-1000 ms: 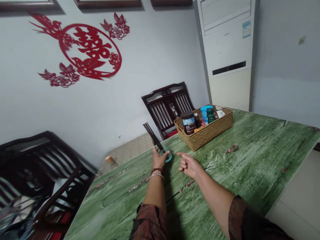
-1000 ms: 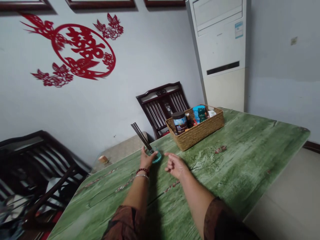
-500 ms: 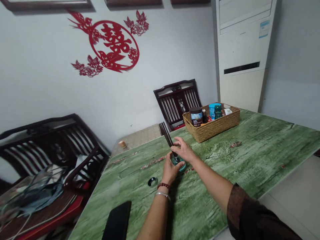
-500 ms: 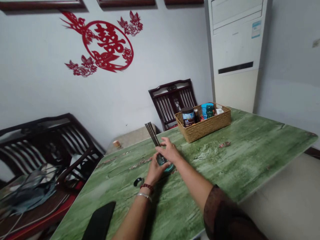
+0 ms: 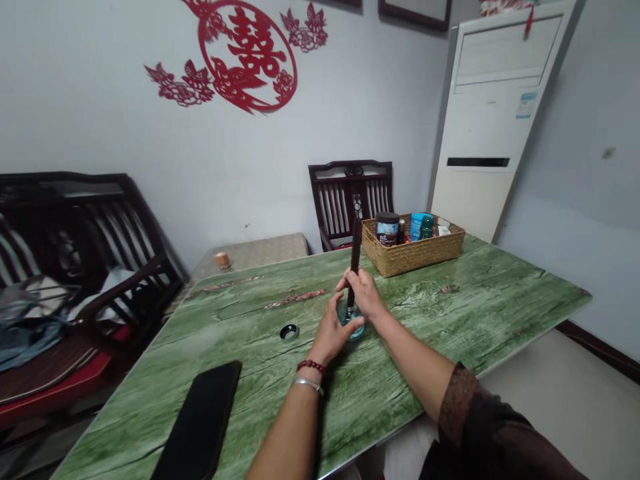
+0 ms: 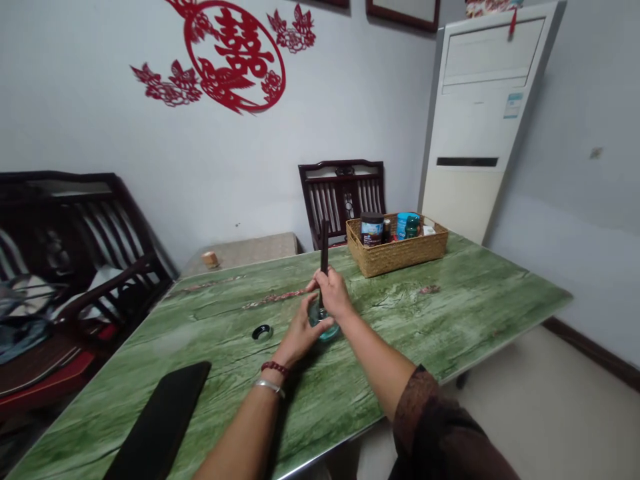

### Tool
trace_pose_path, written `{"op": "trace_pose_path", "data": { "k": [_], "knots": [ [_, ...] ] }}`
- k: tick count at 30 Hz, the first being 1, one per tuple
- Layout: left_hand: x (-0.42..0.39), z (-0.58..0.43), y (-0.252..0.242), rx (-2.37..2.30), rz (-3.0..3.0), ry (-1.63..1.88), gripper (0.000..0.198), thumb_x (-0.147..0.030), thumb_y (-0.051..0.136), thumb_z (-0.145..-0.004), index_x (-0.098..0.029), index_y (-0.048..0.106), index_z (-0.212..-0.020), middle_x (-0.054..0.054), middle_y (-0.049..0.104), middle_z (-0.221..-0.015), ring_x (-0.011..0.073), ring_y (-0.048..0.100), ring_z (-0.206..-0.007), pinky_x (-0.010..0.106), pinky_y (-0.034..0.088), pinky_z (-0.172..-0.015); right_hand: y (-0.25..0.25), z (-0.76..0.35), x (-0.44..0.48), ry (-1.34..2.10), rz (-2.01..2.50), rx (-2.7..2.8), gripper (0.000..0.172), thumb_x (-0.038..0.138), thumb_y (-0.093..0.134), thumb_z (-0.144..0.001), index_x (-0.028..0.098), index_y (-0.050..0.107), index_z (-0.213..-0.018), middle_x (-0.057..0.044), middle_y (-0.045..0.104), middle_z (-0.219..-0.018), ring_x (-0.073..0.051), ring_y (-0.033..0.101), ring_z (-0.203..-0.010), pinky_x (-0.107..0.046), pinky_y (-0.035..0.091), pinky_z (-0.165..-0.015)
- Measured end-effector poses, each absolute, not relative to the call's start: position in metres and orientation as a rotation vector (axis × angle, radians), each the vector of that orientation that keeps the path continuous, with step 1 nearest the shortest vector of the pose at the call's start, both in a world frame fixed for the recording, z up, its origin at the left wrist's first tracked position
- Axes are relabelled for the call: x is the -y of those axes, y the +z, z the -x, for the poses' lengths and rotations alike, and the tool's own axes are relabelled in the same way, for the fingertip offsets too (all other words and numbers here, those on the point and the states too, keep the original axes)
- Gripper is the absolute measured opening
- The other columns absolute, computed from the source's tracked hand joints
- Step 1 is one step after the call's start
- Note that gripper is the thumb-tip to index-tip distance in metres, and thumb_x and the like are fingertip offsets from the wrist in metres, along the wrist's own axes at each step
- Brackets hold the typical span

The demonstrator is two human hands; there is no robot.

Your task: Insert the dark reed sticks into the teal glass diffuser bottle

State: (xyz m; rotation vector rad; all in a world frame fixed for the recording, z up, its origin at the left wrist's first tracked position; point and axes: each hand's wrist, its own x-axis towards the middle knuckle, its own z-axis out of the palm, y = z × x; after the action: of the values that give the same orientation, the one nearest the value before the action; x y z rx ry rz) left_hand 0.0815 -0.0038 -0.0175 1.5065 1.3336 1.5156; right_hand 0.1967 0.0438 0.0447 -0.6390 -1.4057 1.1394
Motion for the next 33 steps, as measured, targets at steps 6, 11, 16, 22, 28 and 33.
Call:
{"op": "trace_pose_path", "data": {
  "k": [6, 11, 16, 22, 28, 33],
  "knots": [
    [0.002, -0.047, -0.008, -1.369, -1.598, 1.455, 0.066, -0.065, 0.063, -0.089, -0.020, 0.061, -0.138, 0.019, 0.069, -0.135, 0.0364, 0.064, -0.129, 0.056, 0.044, -0.115, 0.112, -0.222, -0.044, 0.919, 0.433, 1.215, 0.041, 0.065, 0.054, -0.098, 0.025, 0.051, -0.093, 0.007, 0.058, -0.068, -0.011, 0.060, -0.055, -0.024, 0.053, -0.060],
    [0.004, 0.001, 0.002, -1.922, -1.845, 1.392, 0.058, -0.048, 0.071, -0.082, -0.021, 0.066, -0.133, 0.018, 0.068, -0.136, 0.0395, 0.062, -0.131, 0.057, 0.044, -0.116, 0.117, -0.284, -0.048, 0.574, 0.845, 1.684, 0.023, 0.044, 0.051, -0.106, 0.024, 0.057, -0.096, 0.002, 0.066, -0.075, -0.014, 0.063, -0.066, -0.025, 0.048, -0.067],
    [0.006, 0.034, -0.010, -2.420, -1.872, 0.692, 0.062, -0.043, 0.073, -0.079, -0.022, 0.069, -0.137, 0.023, 0.067, -0.139, 0.0477, 0.065, -0.124, 0.061, 0.051, -0.105, 0.041, -0.321, -0.045, 0.190, 1.747, 2.132, 0.008, 0.026, 0.065, -0.099, 0.022, 0.071, -0.095, -0.013, 0.079, -0.102, -0.027, 0.073, -0.099, -0.034, 0.048, -0.083],
    [-0.001, 0.043, -0.024, -2.421, -1.920, 0.507, 0.046, -0.038, 0.075, -0.069, -0.029, 0.079, -0.114, 0.018, 0.078, -0.119, 0.0429, 0.072, -0.109, 0.054, 0.055, -0.094, -0.001, -0.333, -0.048, 0.091, 1.963, 2.055, 0.023, 0.020, 0.055, -0.103, 0.012, 0.074, -0.113, -0.028, 0.073, -0.123, -0.033, 0.071, -0.114, -0.041, 0.048, -0.093],
    [-0.002, 0.045, -0.018, -2.226, -1.776, 0.862, 0.025, -0.031, 0.076, -0.061, -0.027, 0.080, -0.086, 0.015, 0.080, -0.092, 0.0395, 0.074, -0.095, 0.050, 0.055, -0.092, 0.001, -0.332, -0.052, -0.098, 1.978, 2.059, 0.031, 0.033, 0.065, -0.100, 0.011, 0.071, -0.121, -0.027, 0.071, -0.126, -0.036, 0.065, -0.123, -0.045, 0.044, -0.101],
    [0.004, 0.023, 0.002, -1.610, -1.482, 1.335, 0.049, -0.058, 0.078, -0.072, -0.023, 0.078, -0.107, 0.010, 0.077, -0.102, 0.0262, 0.071, -0.086, 0.036, 0.058, -0.077, 0.017, -0.309, -0.053, 0.263, 1.517, 2.304, 0.036, 0.035, 0.083, -0.086, 0.019, 0.072, -0.117, -0.016, 0.075, -0.117, -0.033, 0.067, -0.114, -0.043, 0.047, -0.099]
  ]
}}
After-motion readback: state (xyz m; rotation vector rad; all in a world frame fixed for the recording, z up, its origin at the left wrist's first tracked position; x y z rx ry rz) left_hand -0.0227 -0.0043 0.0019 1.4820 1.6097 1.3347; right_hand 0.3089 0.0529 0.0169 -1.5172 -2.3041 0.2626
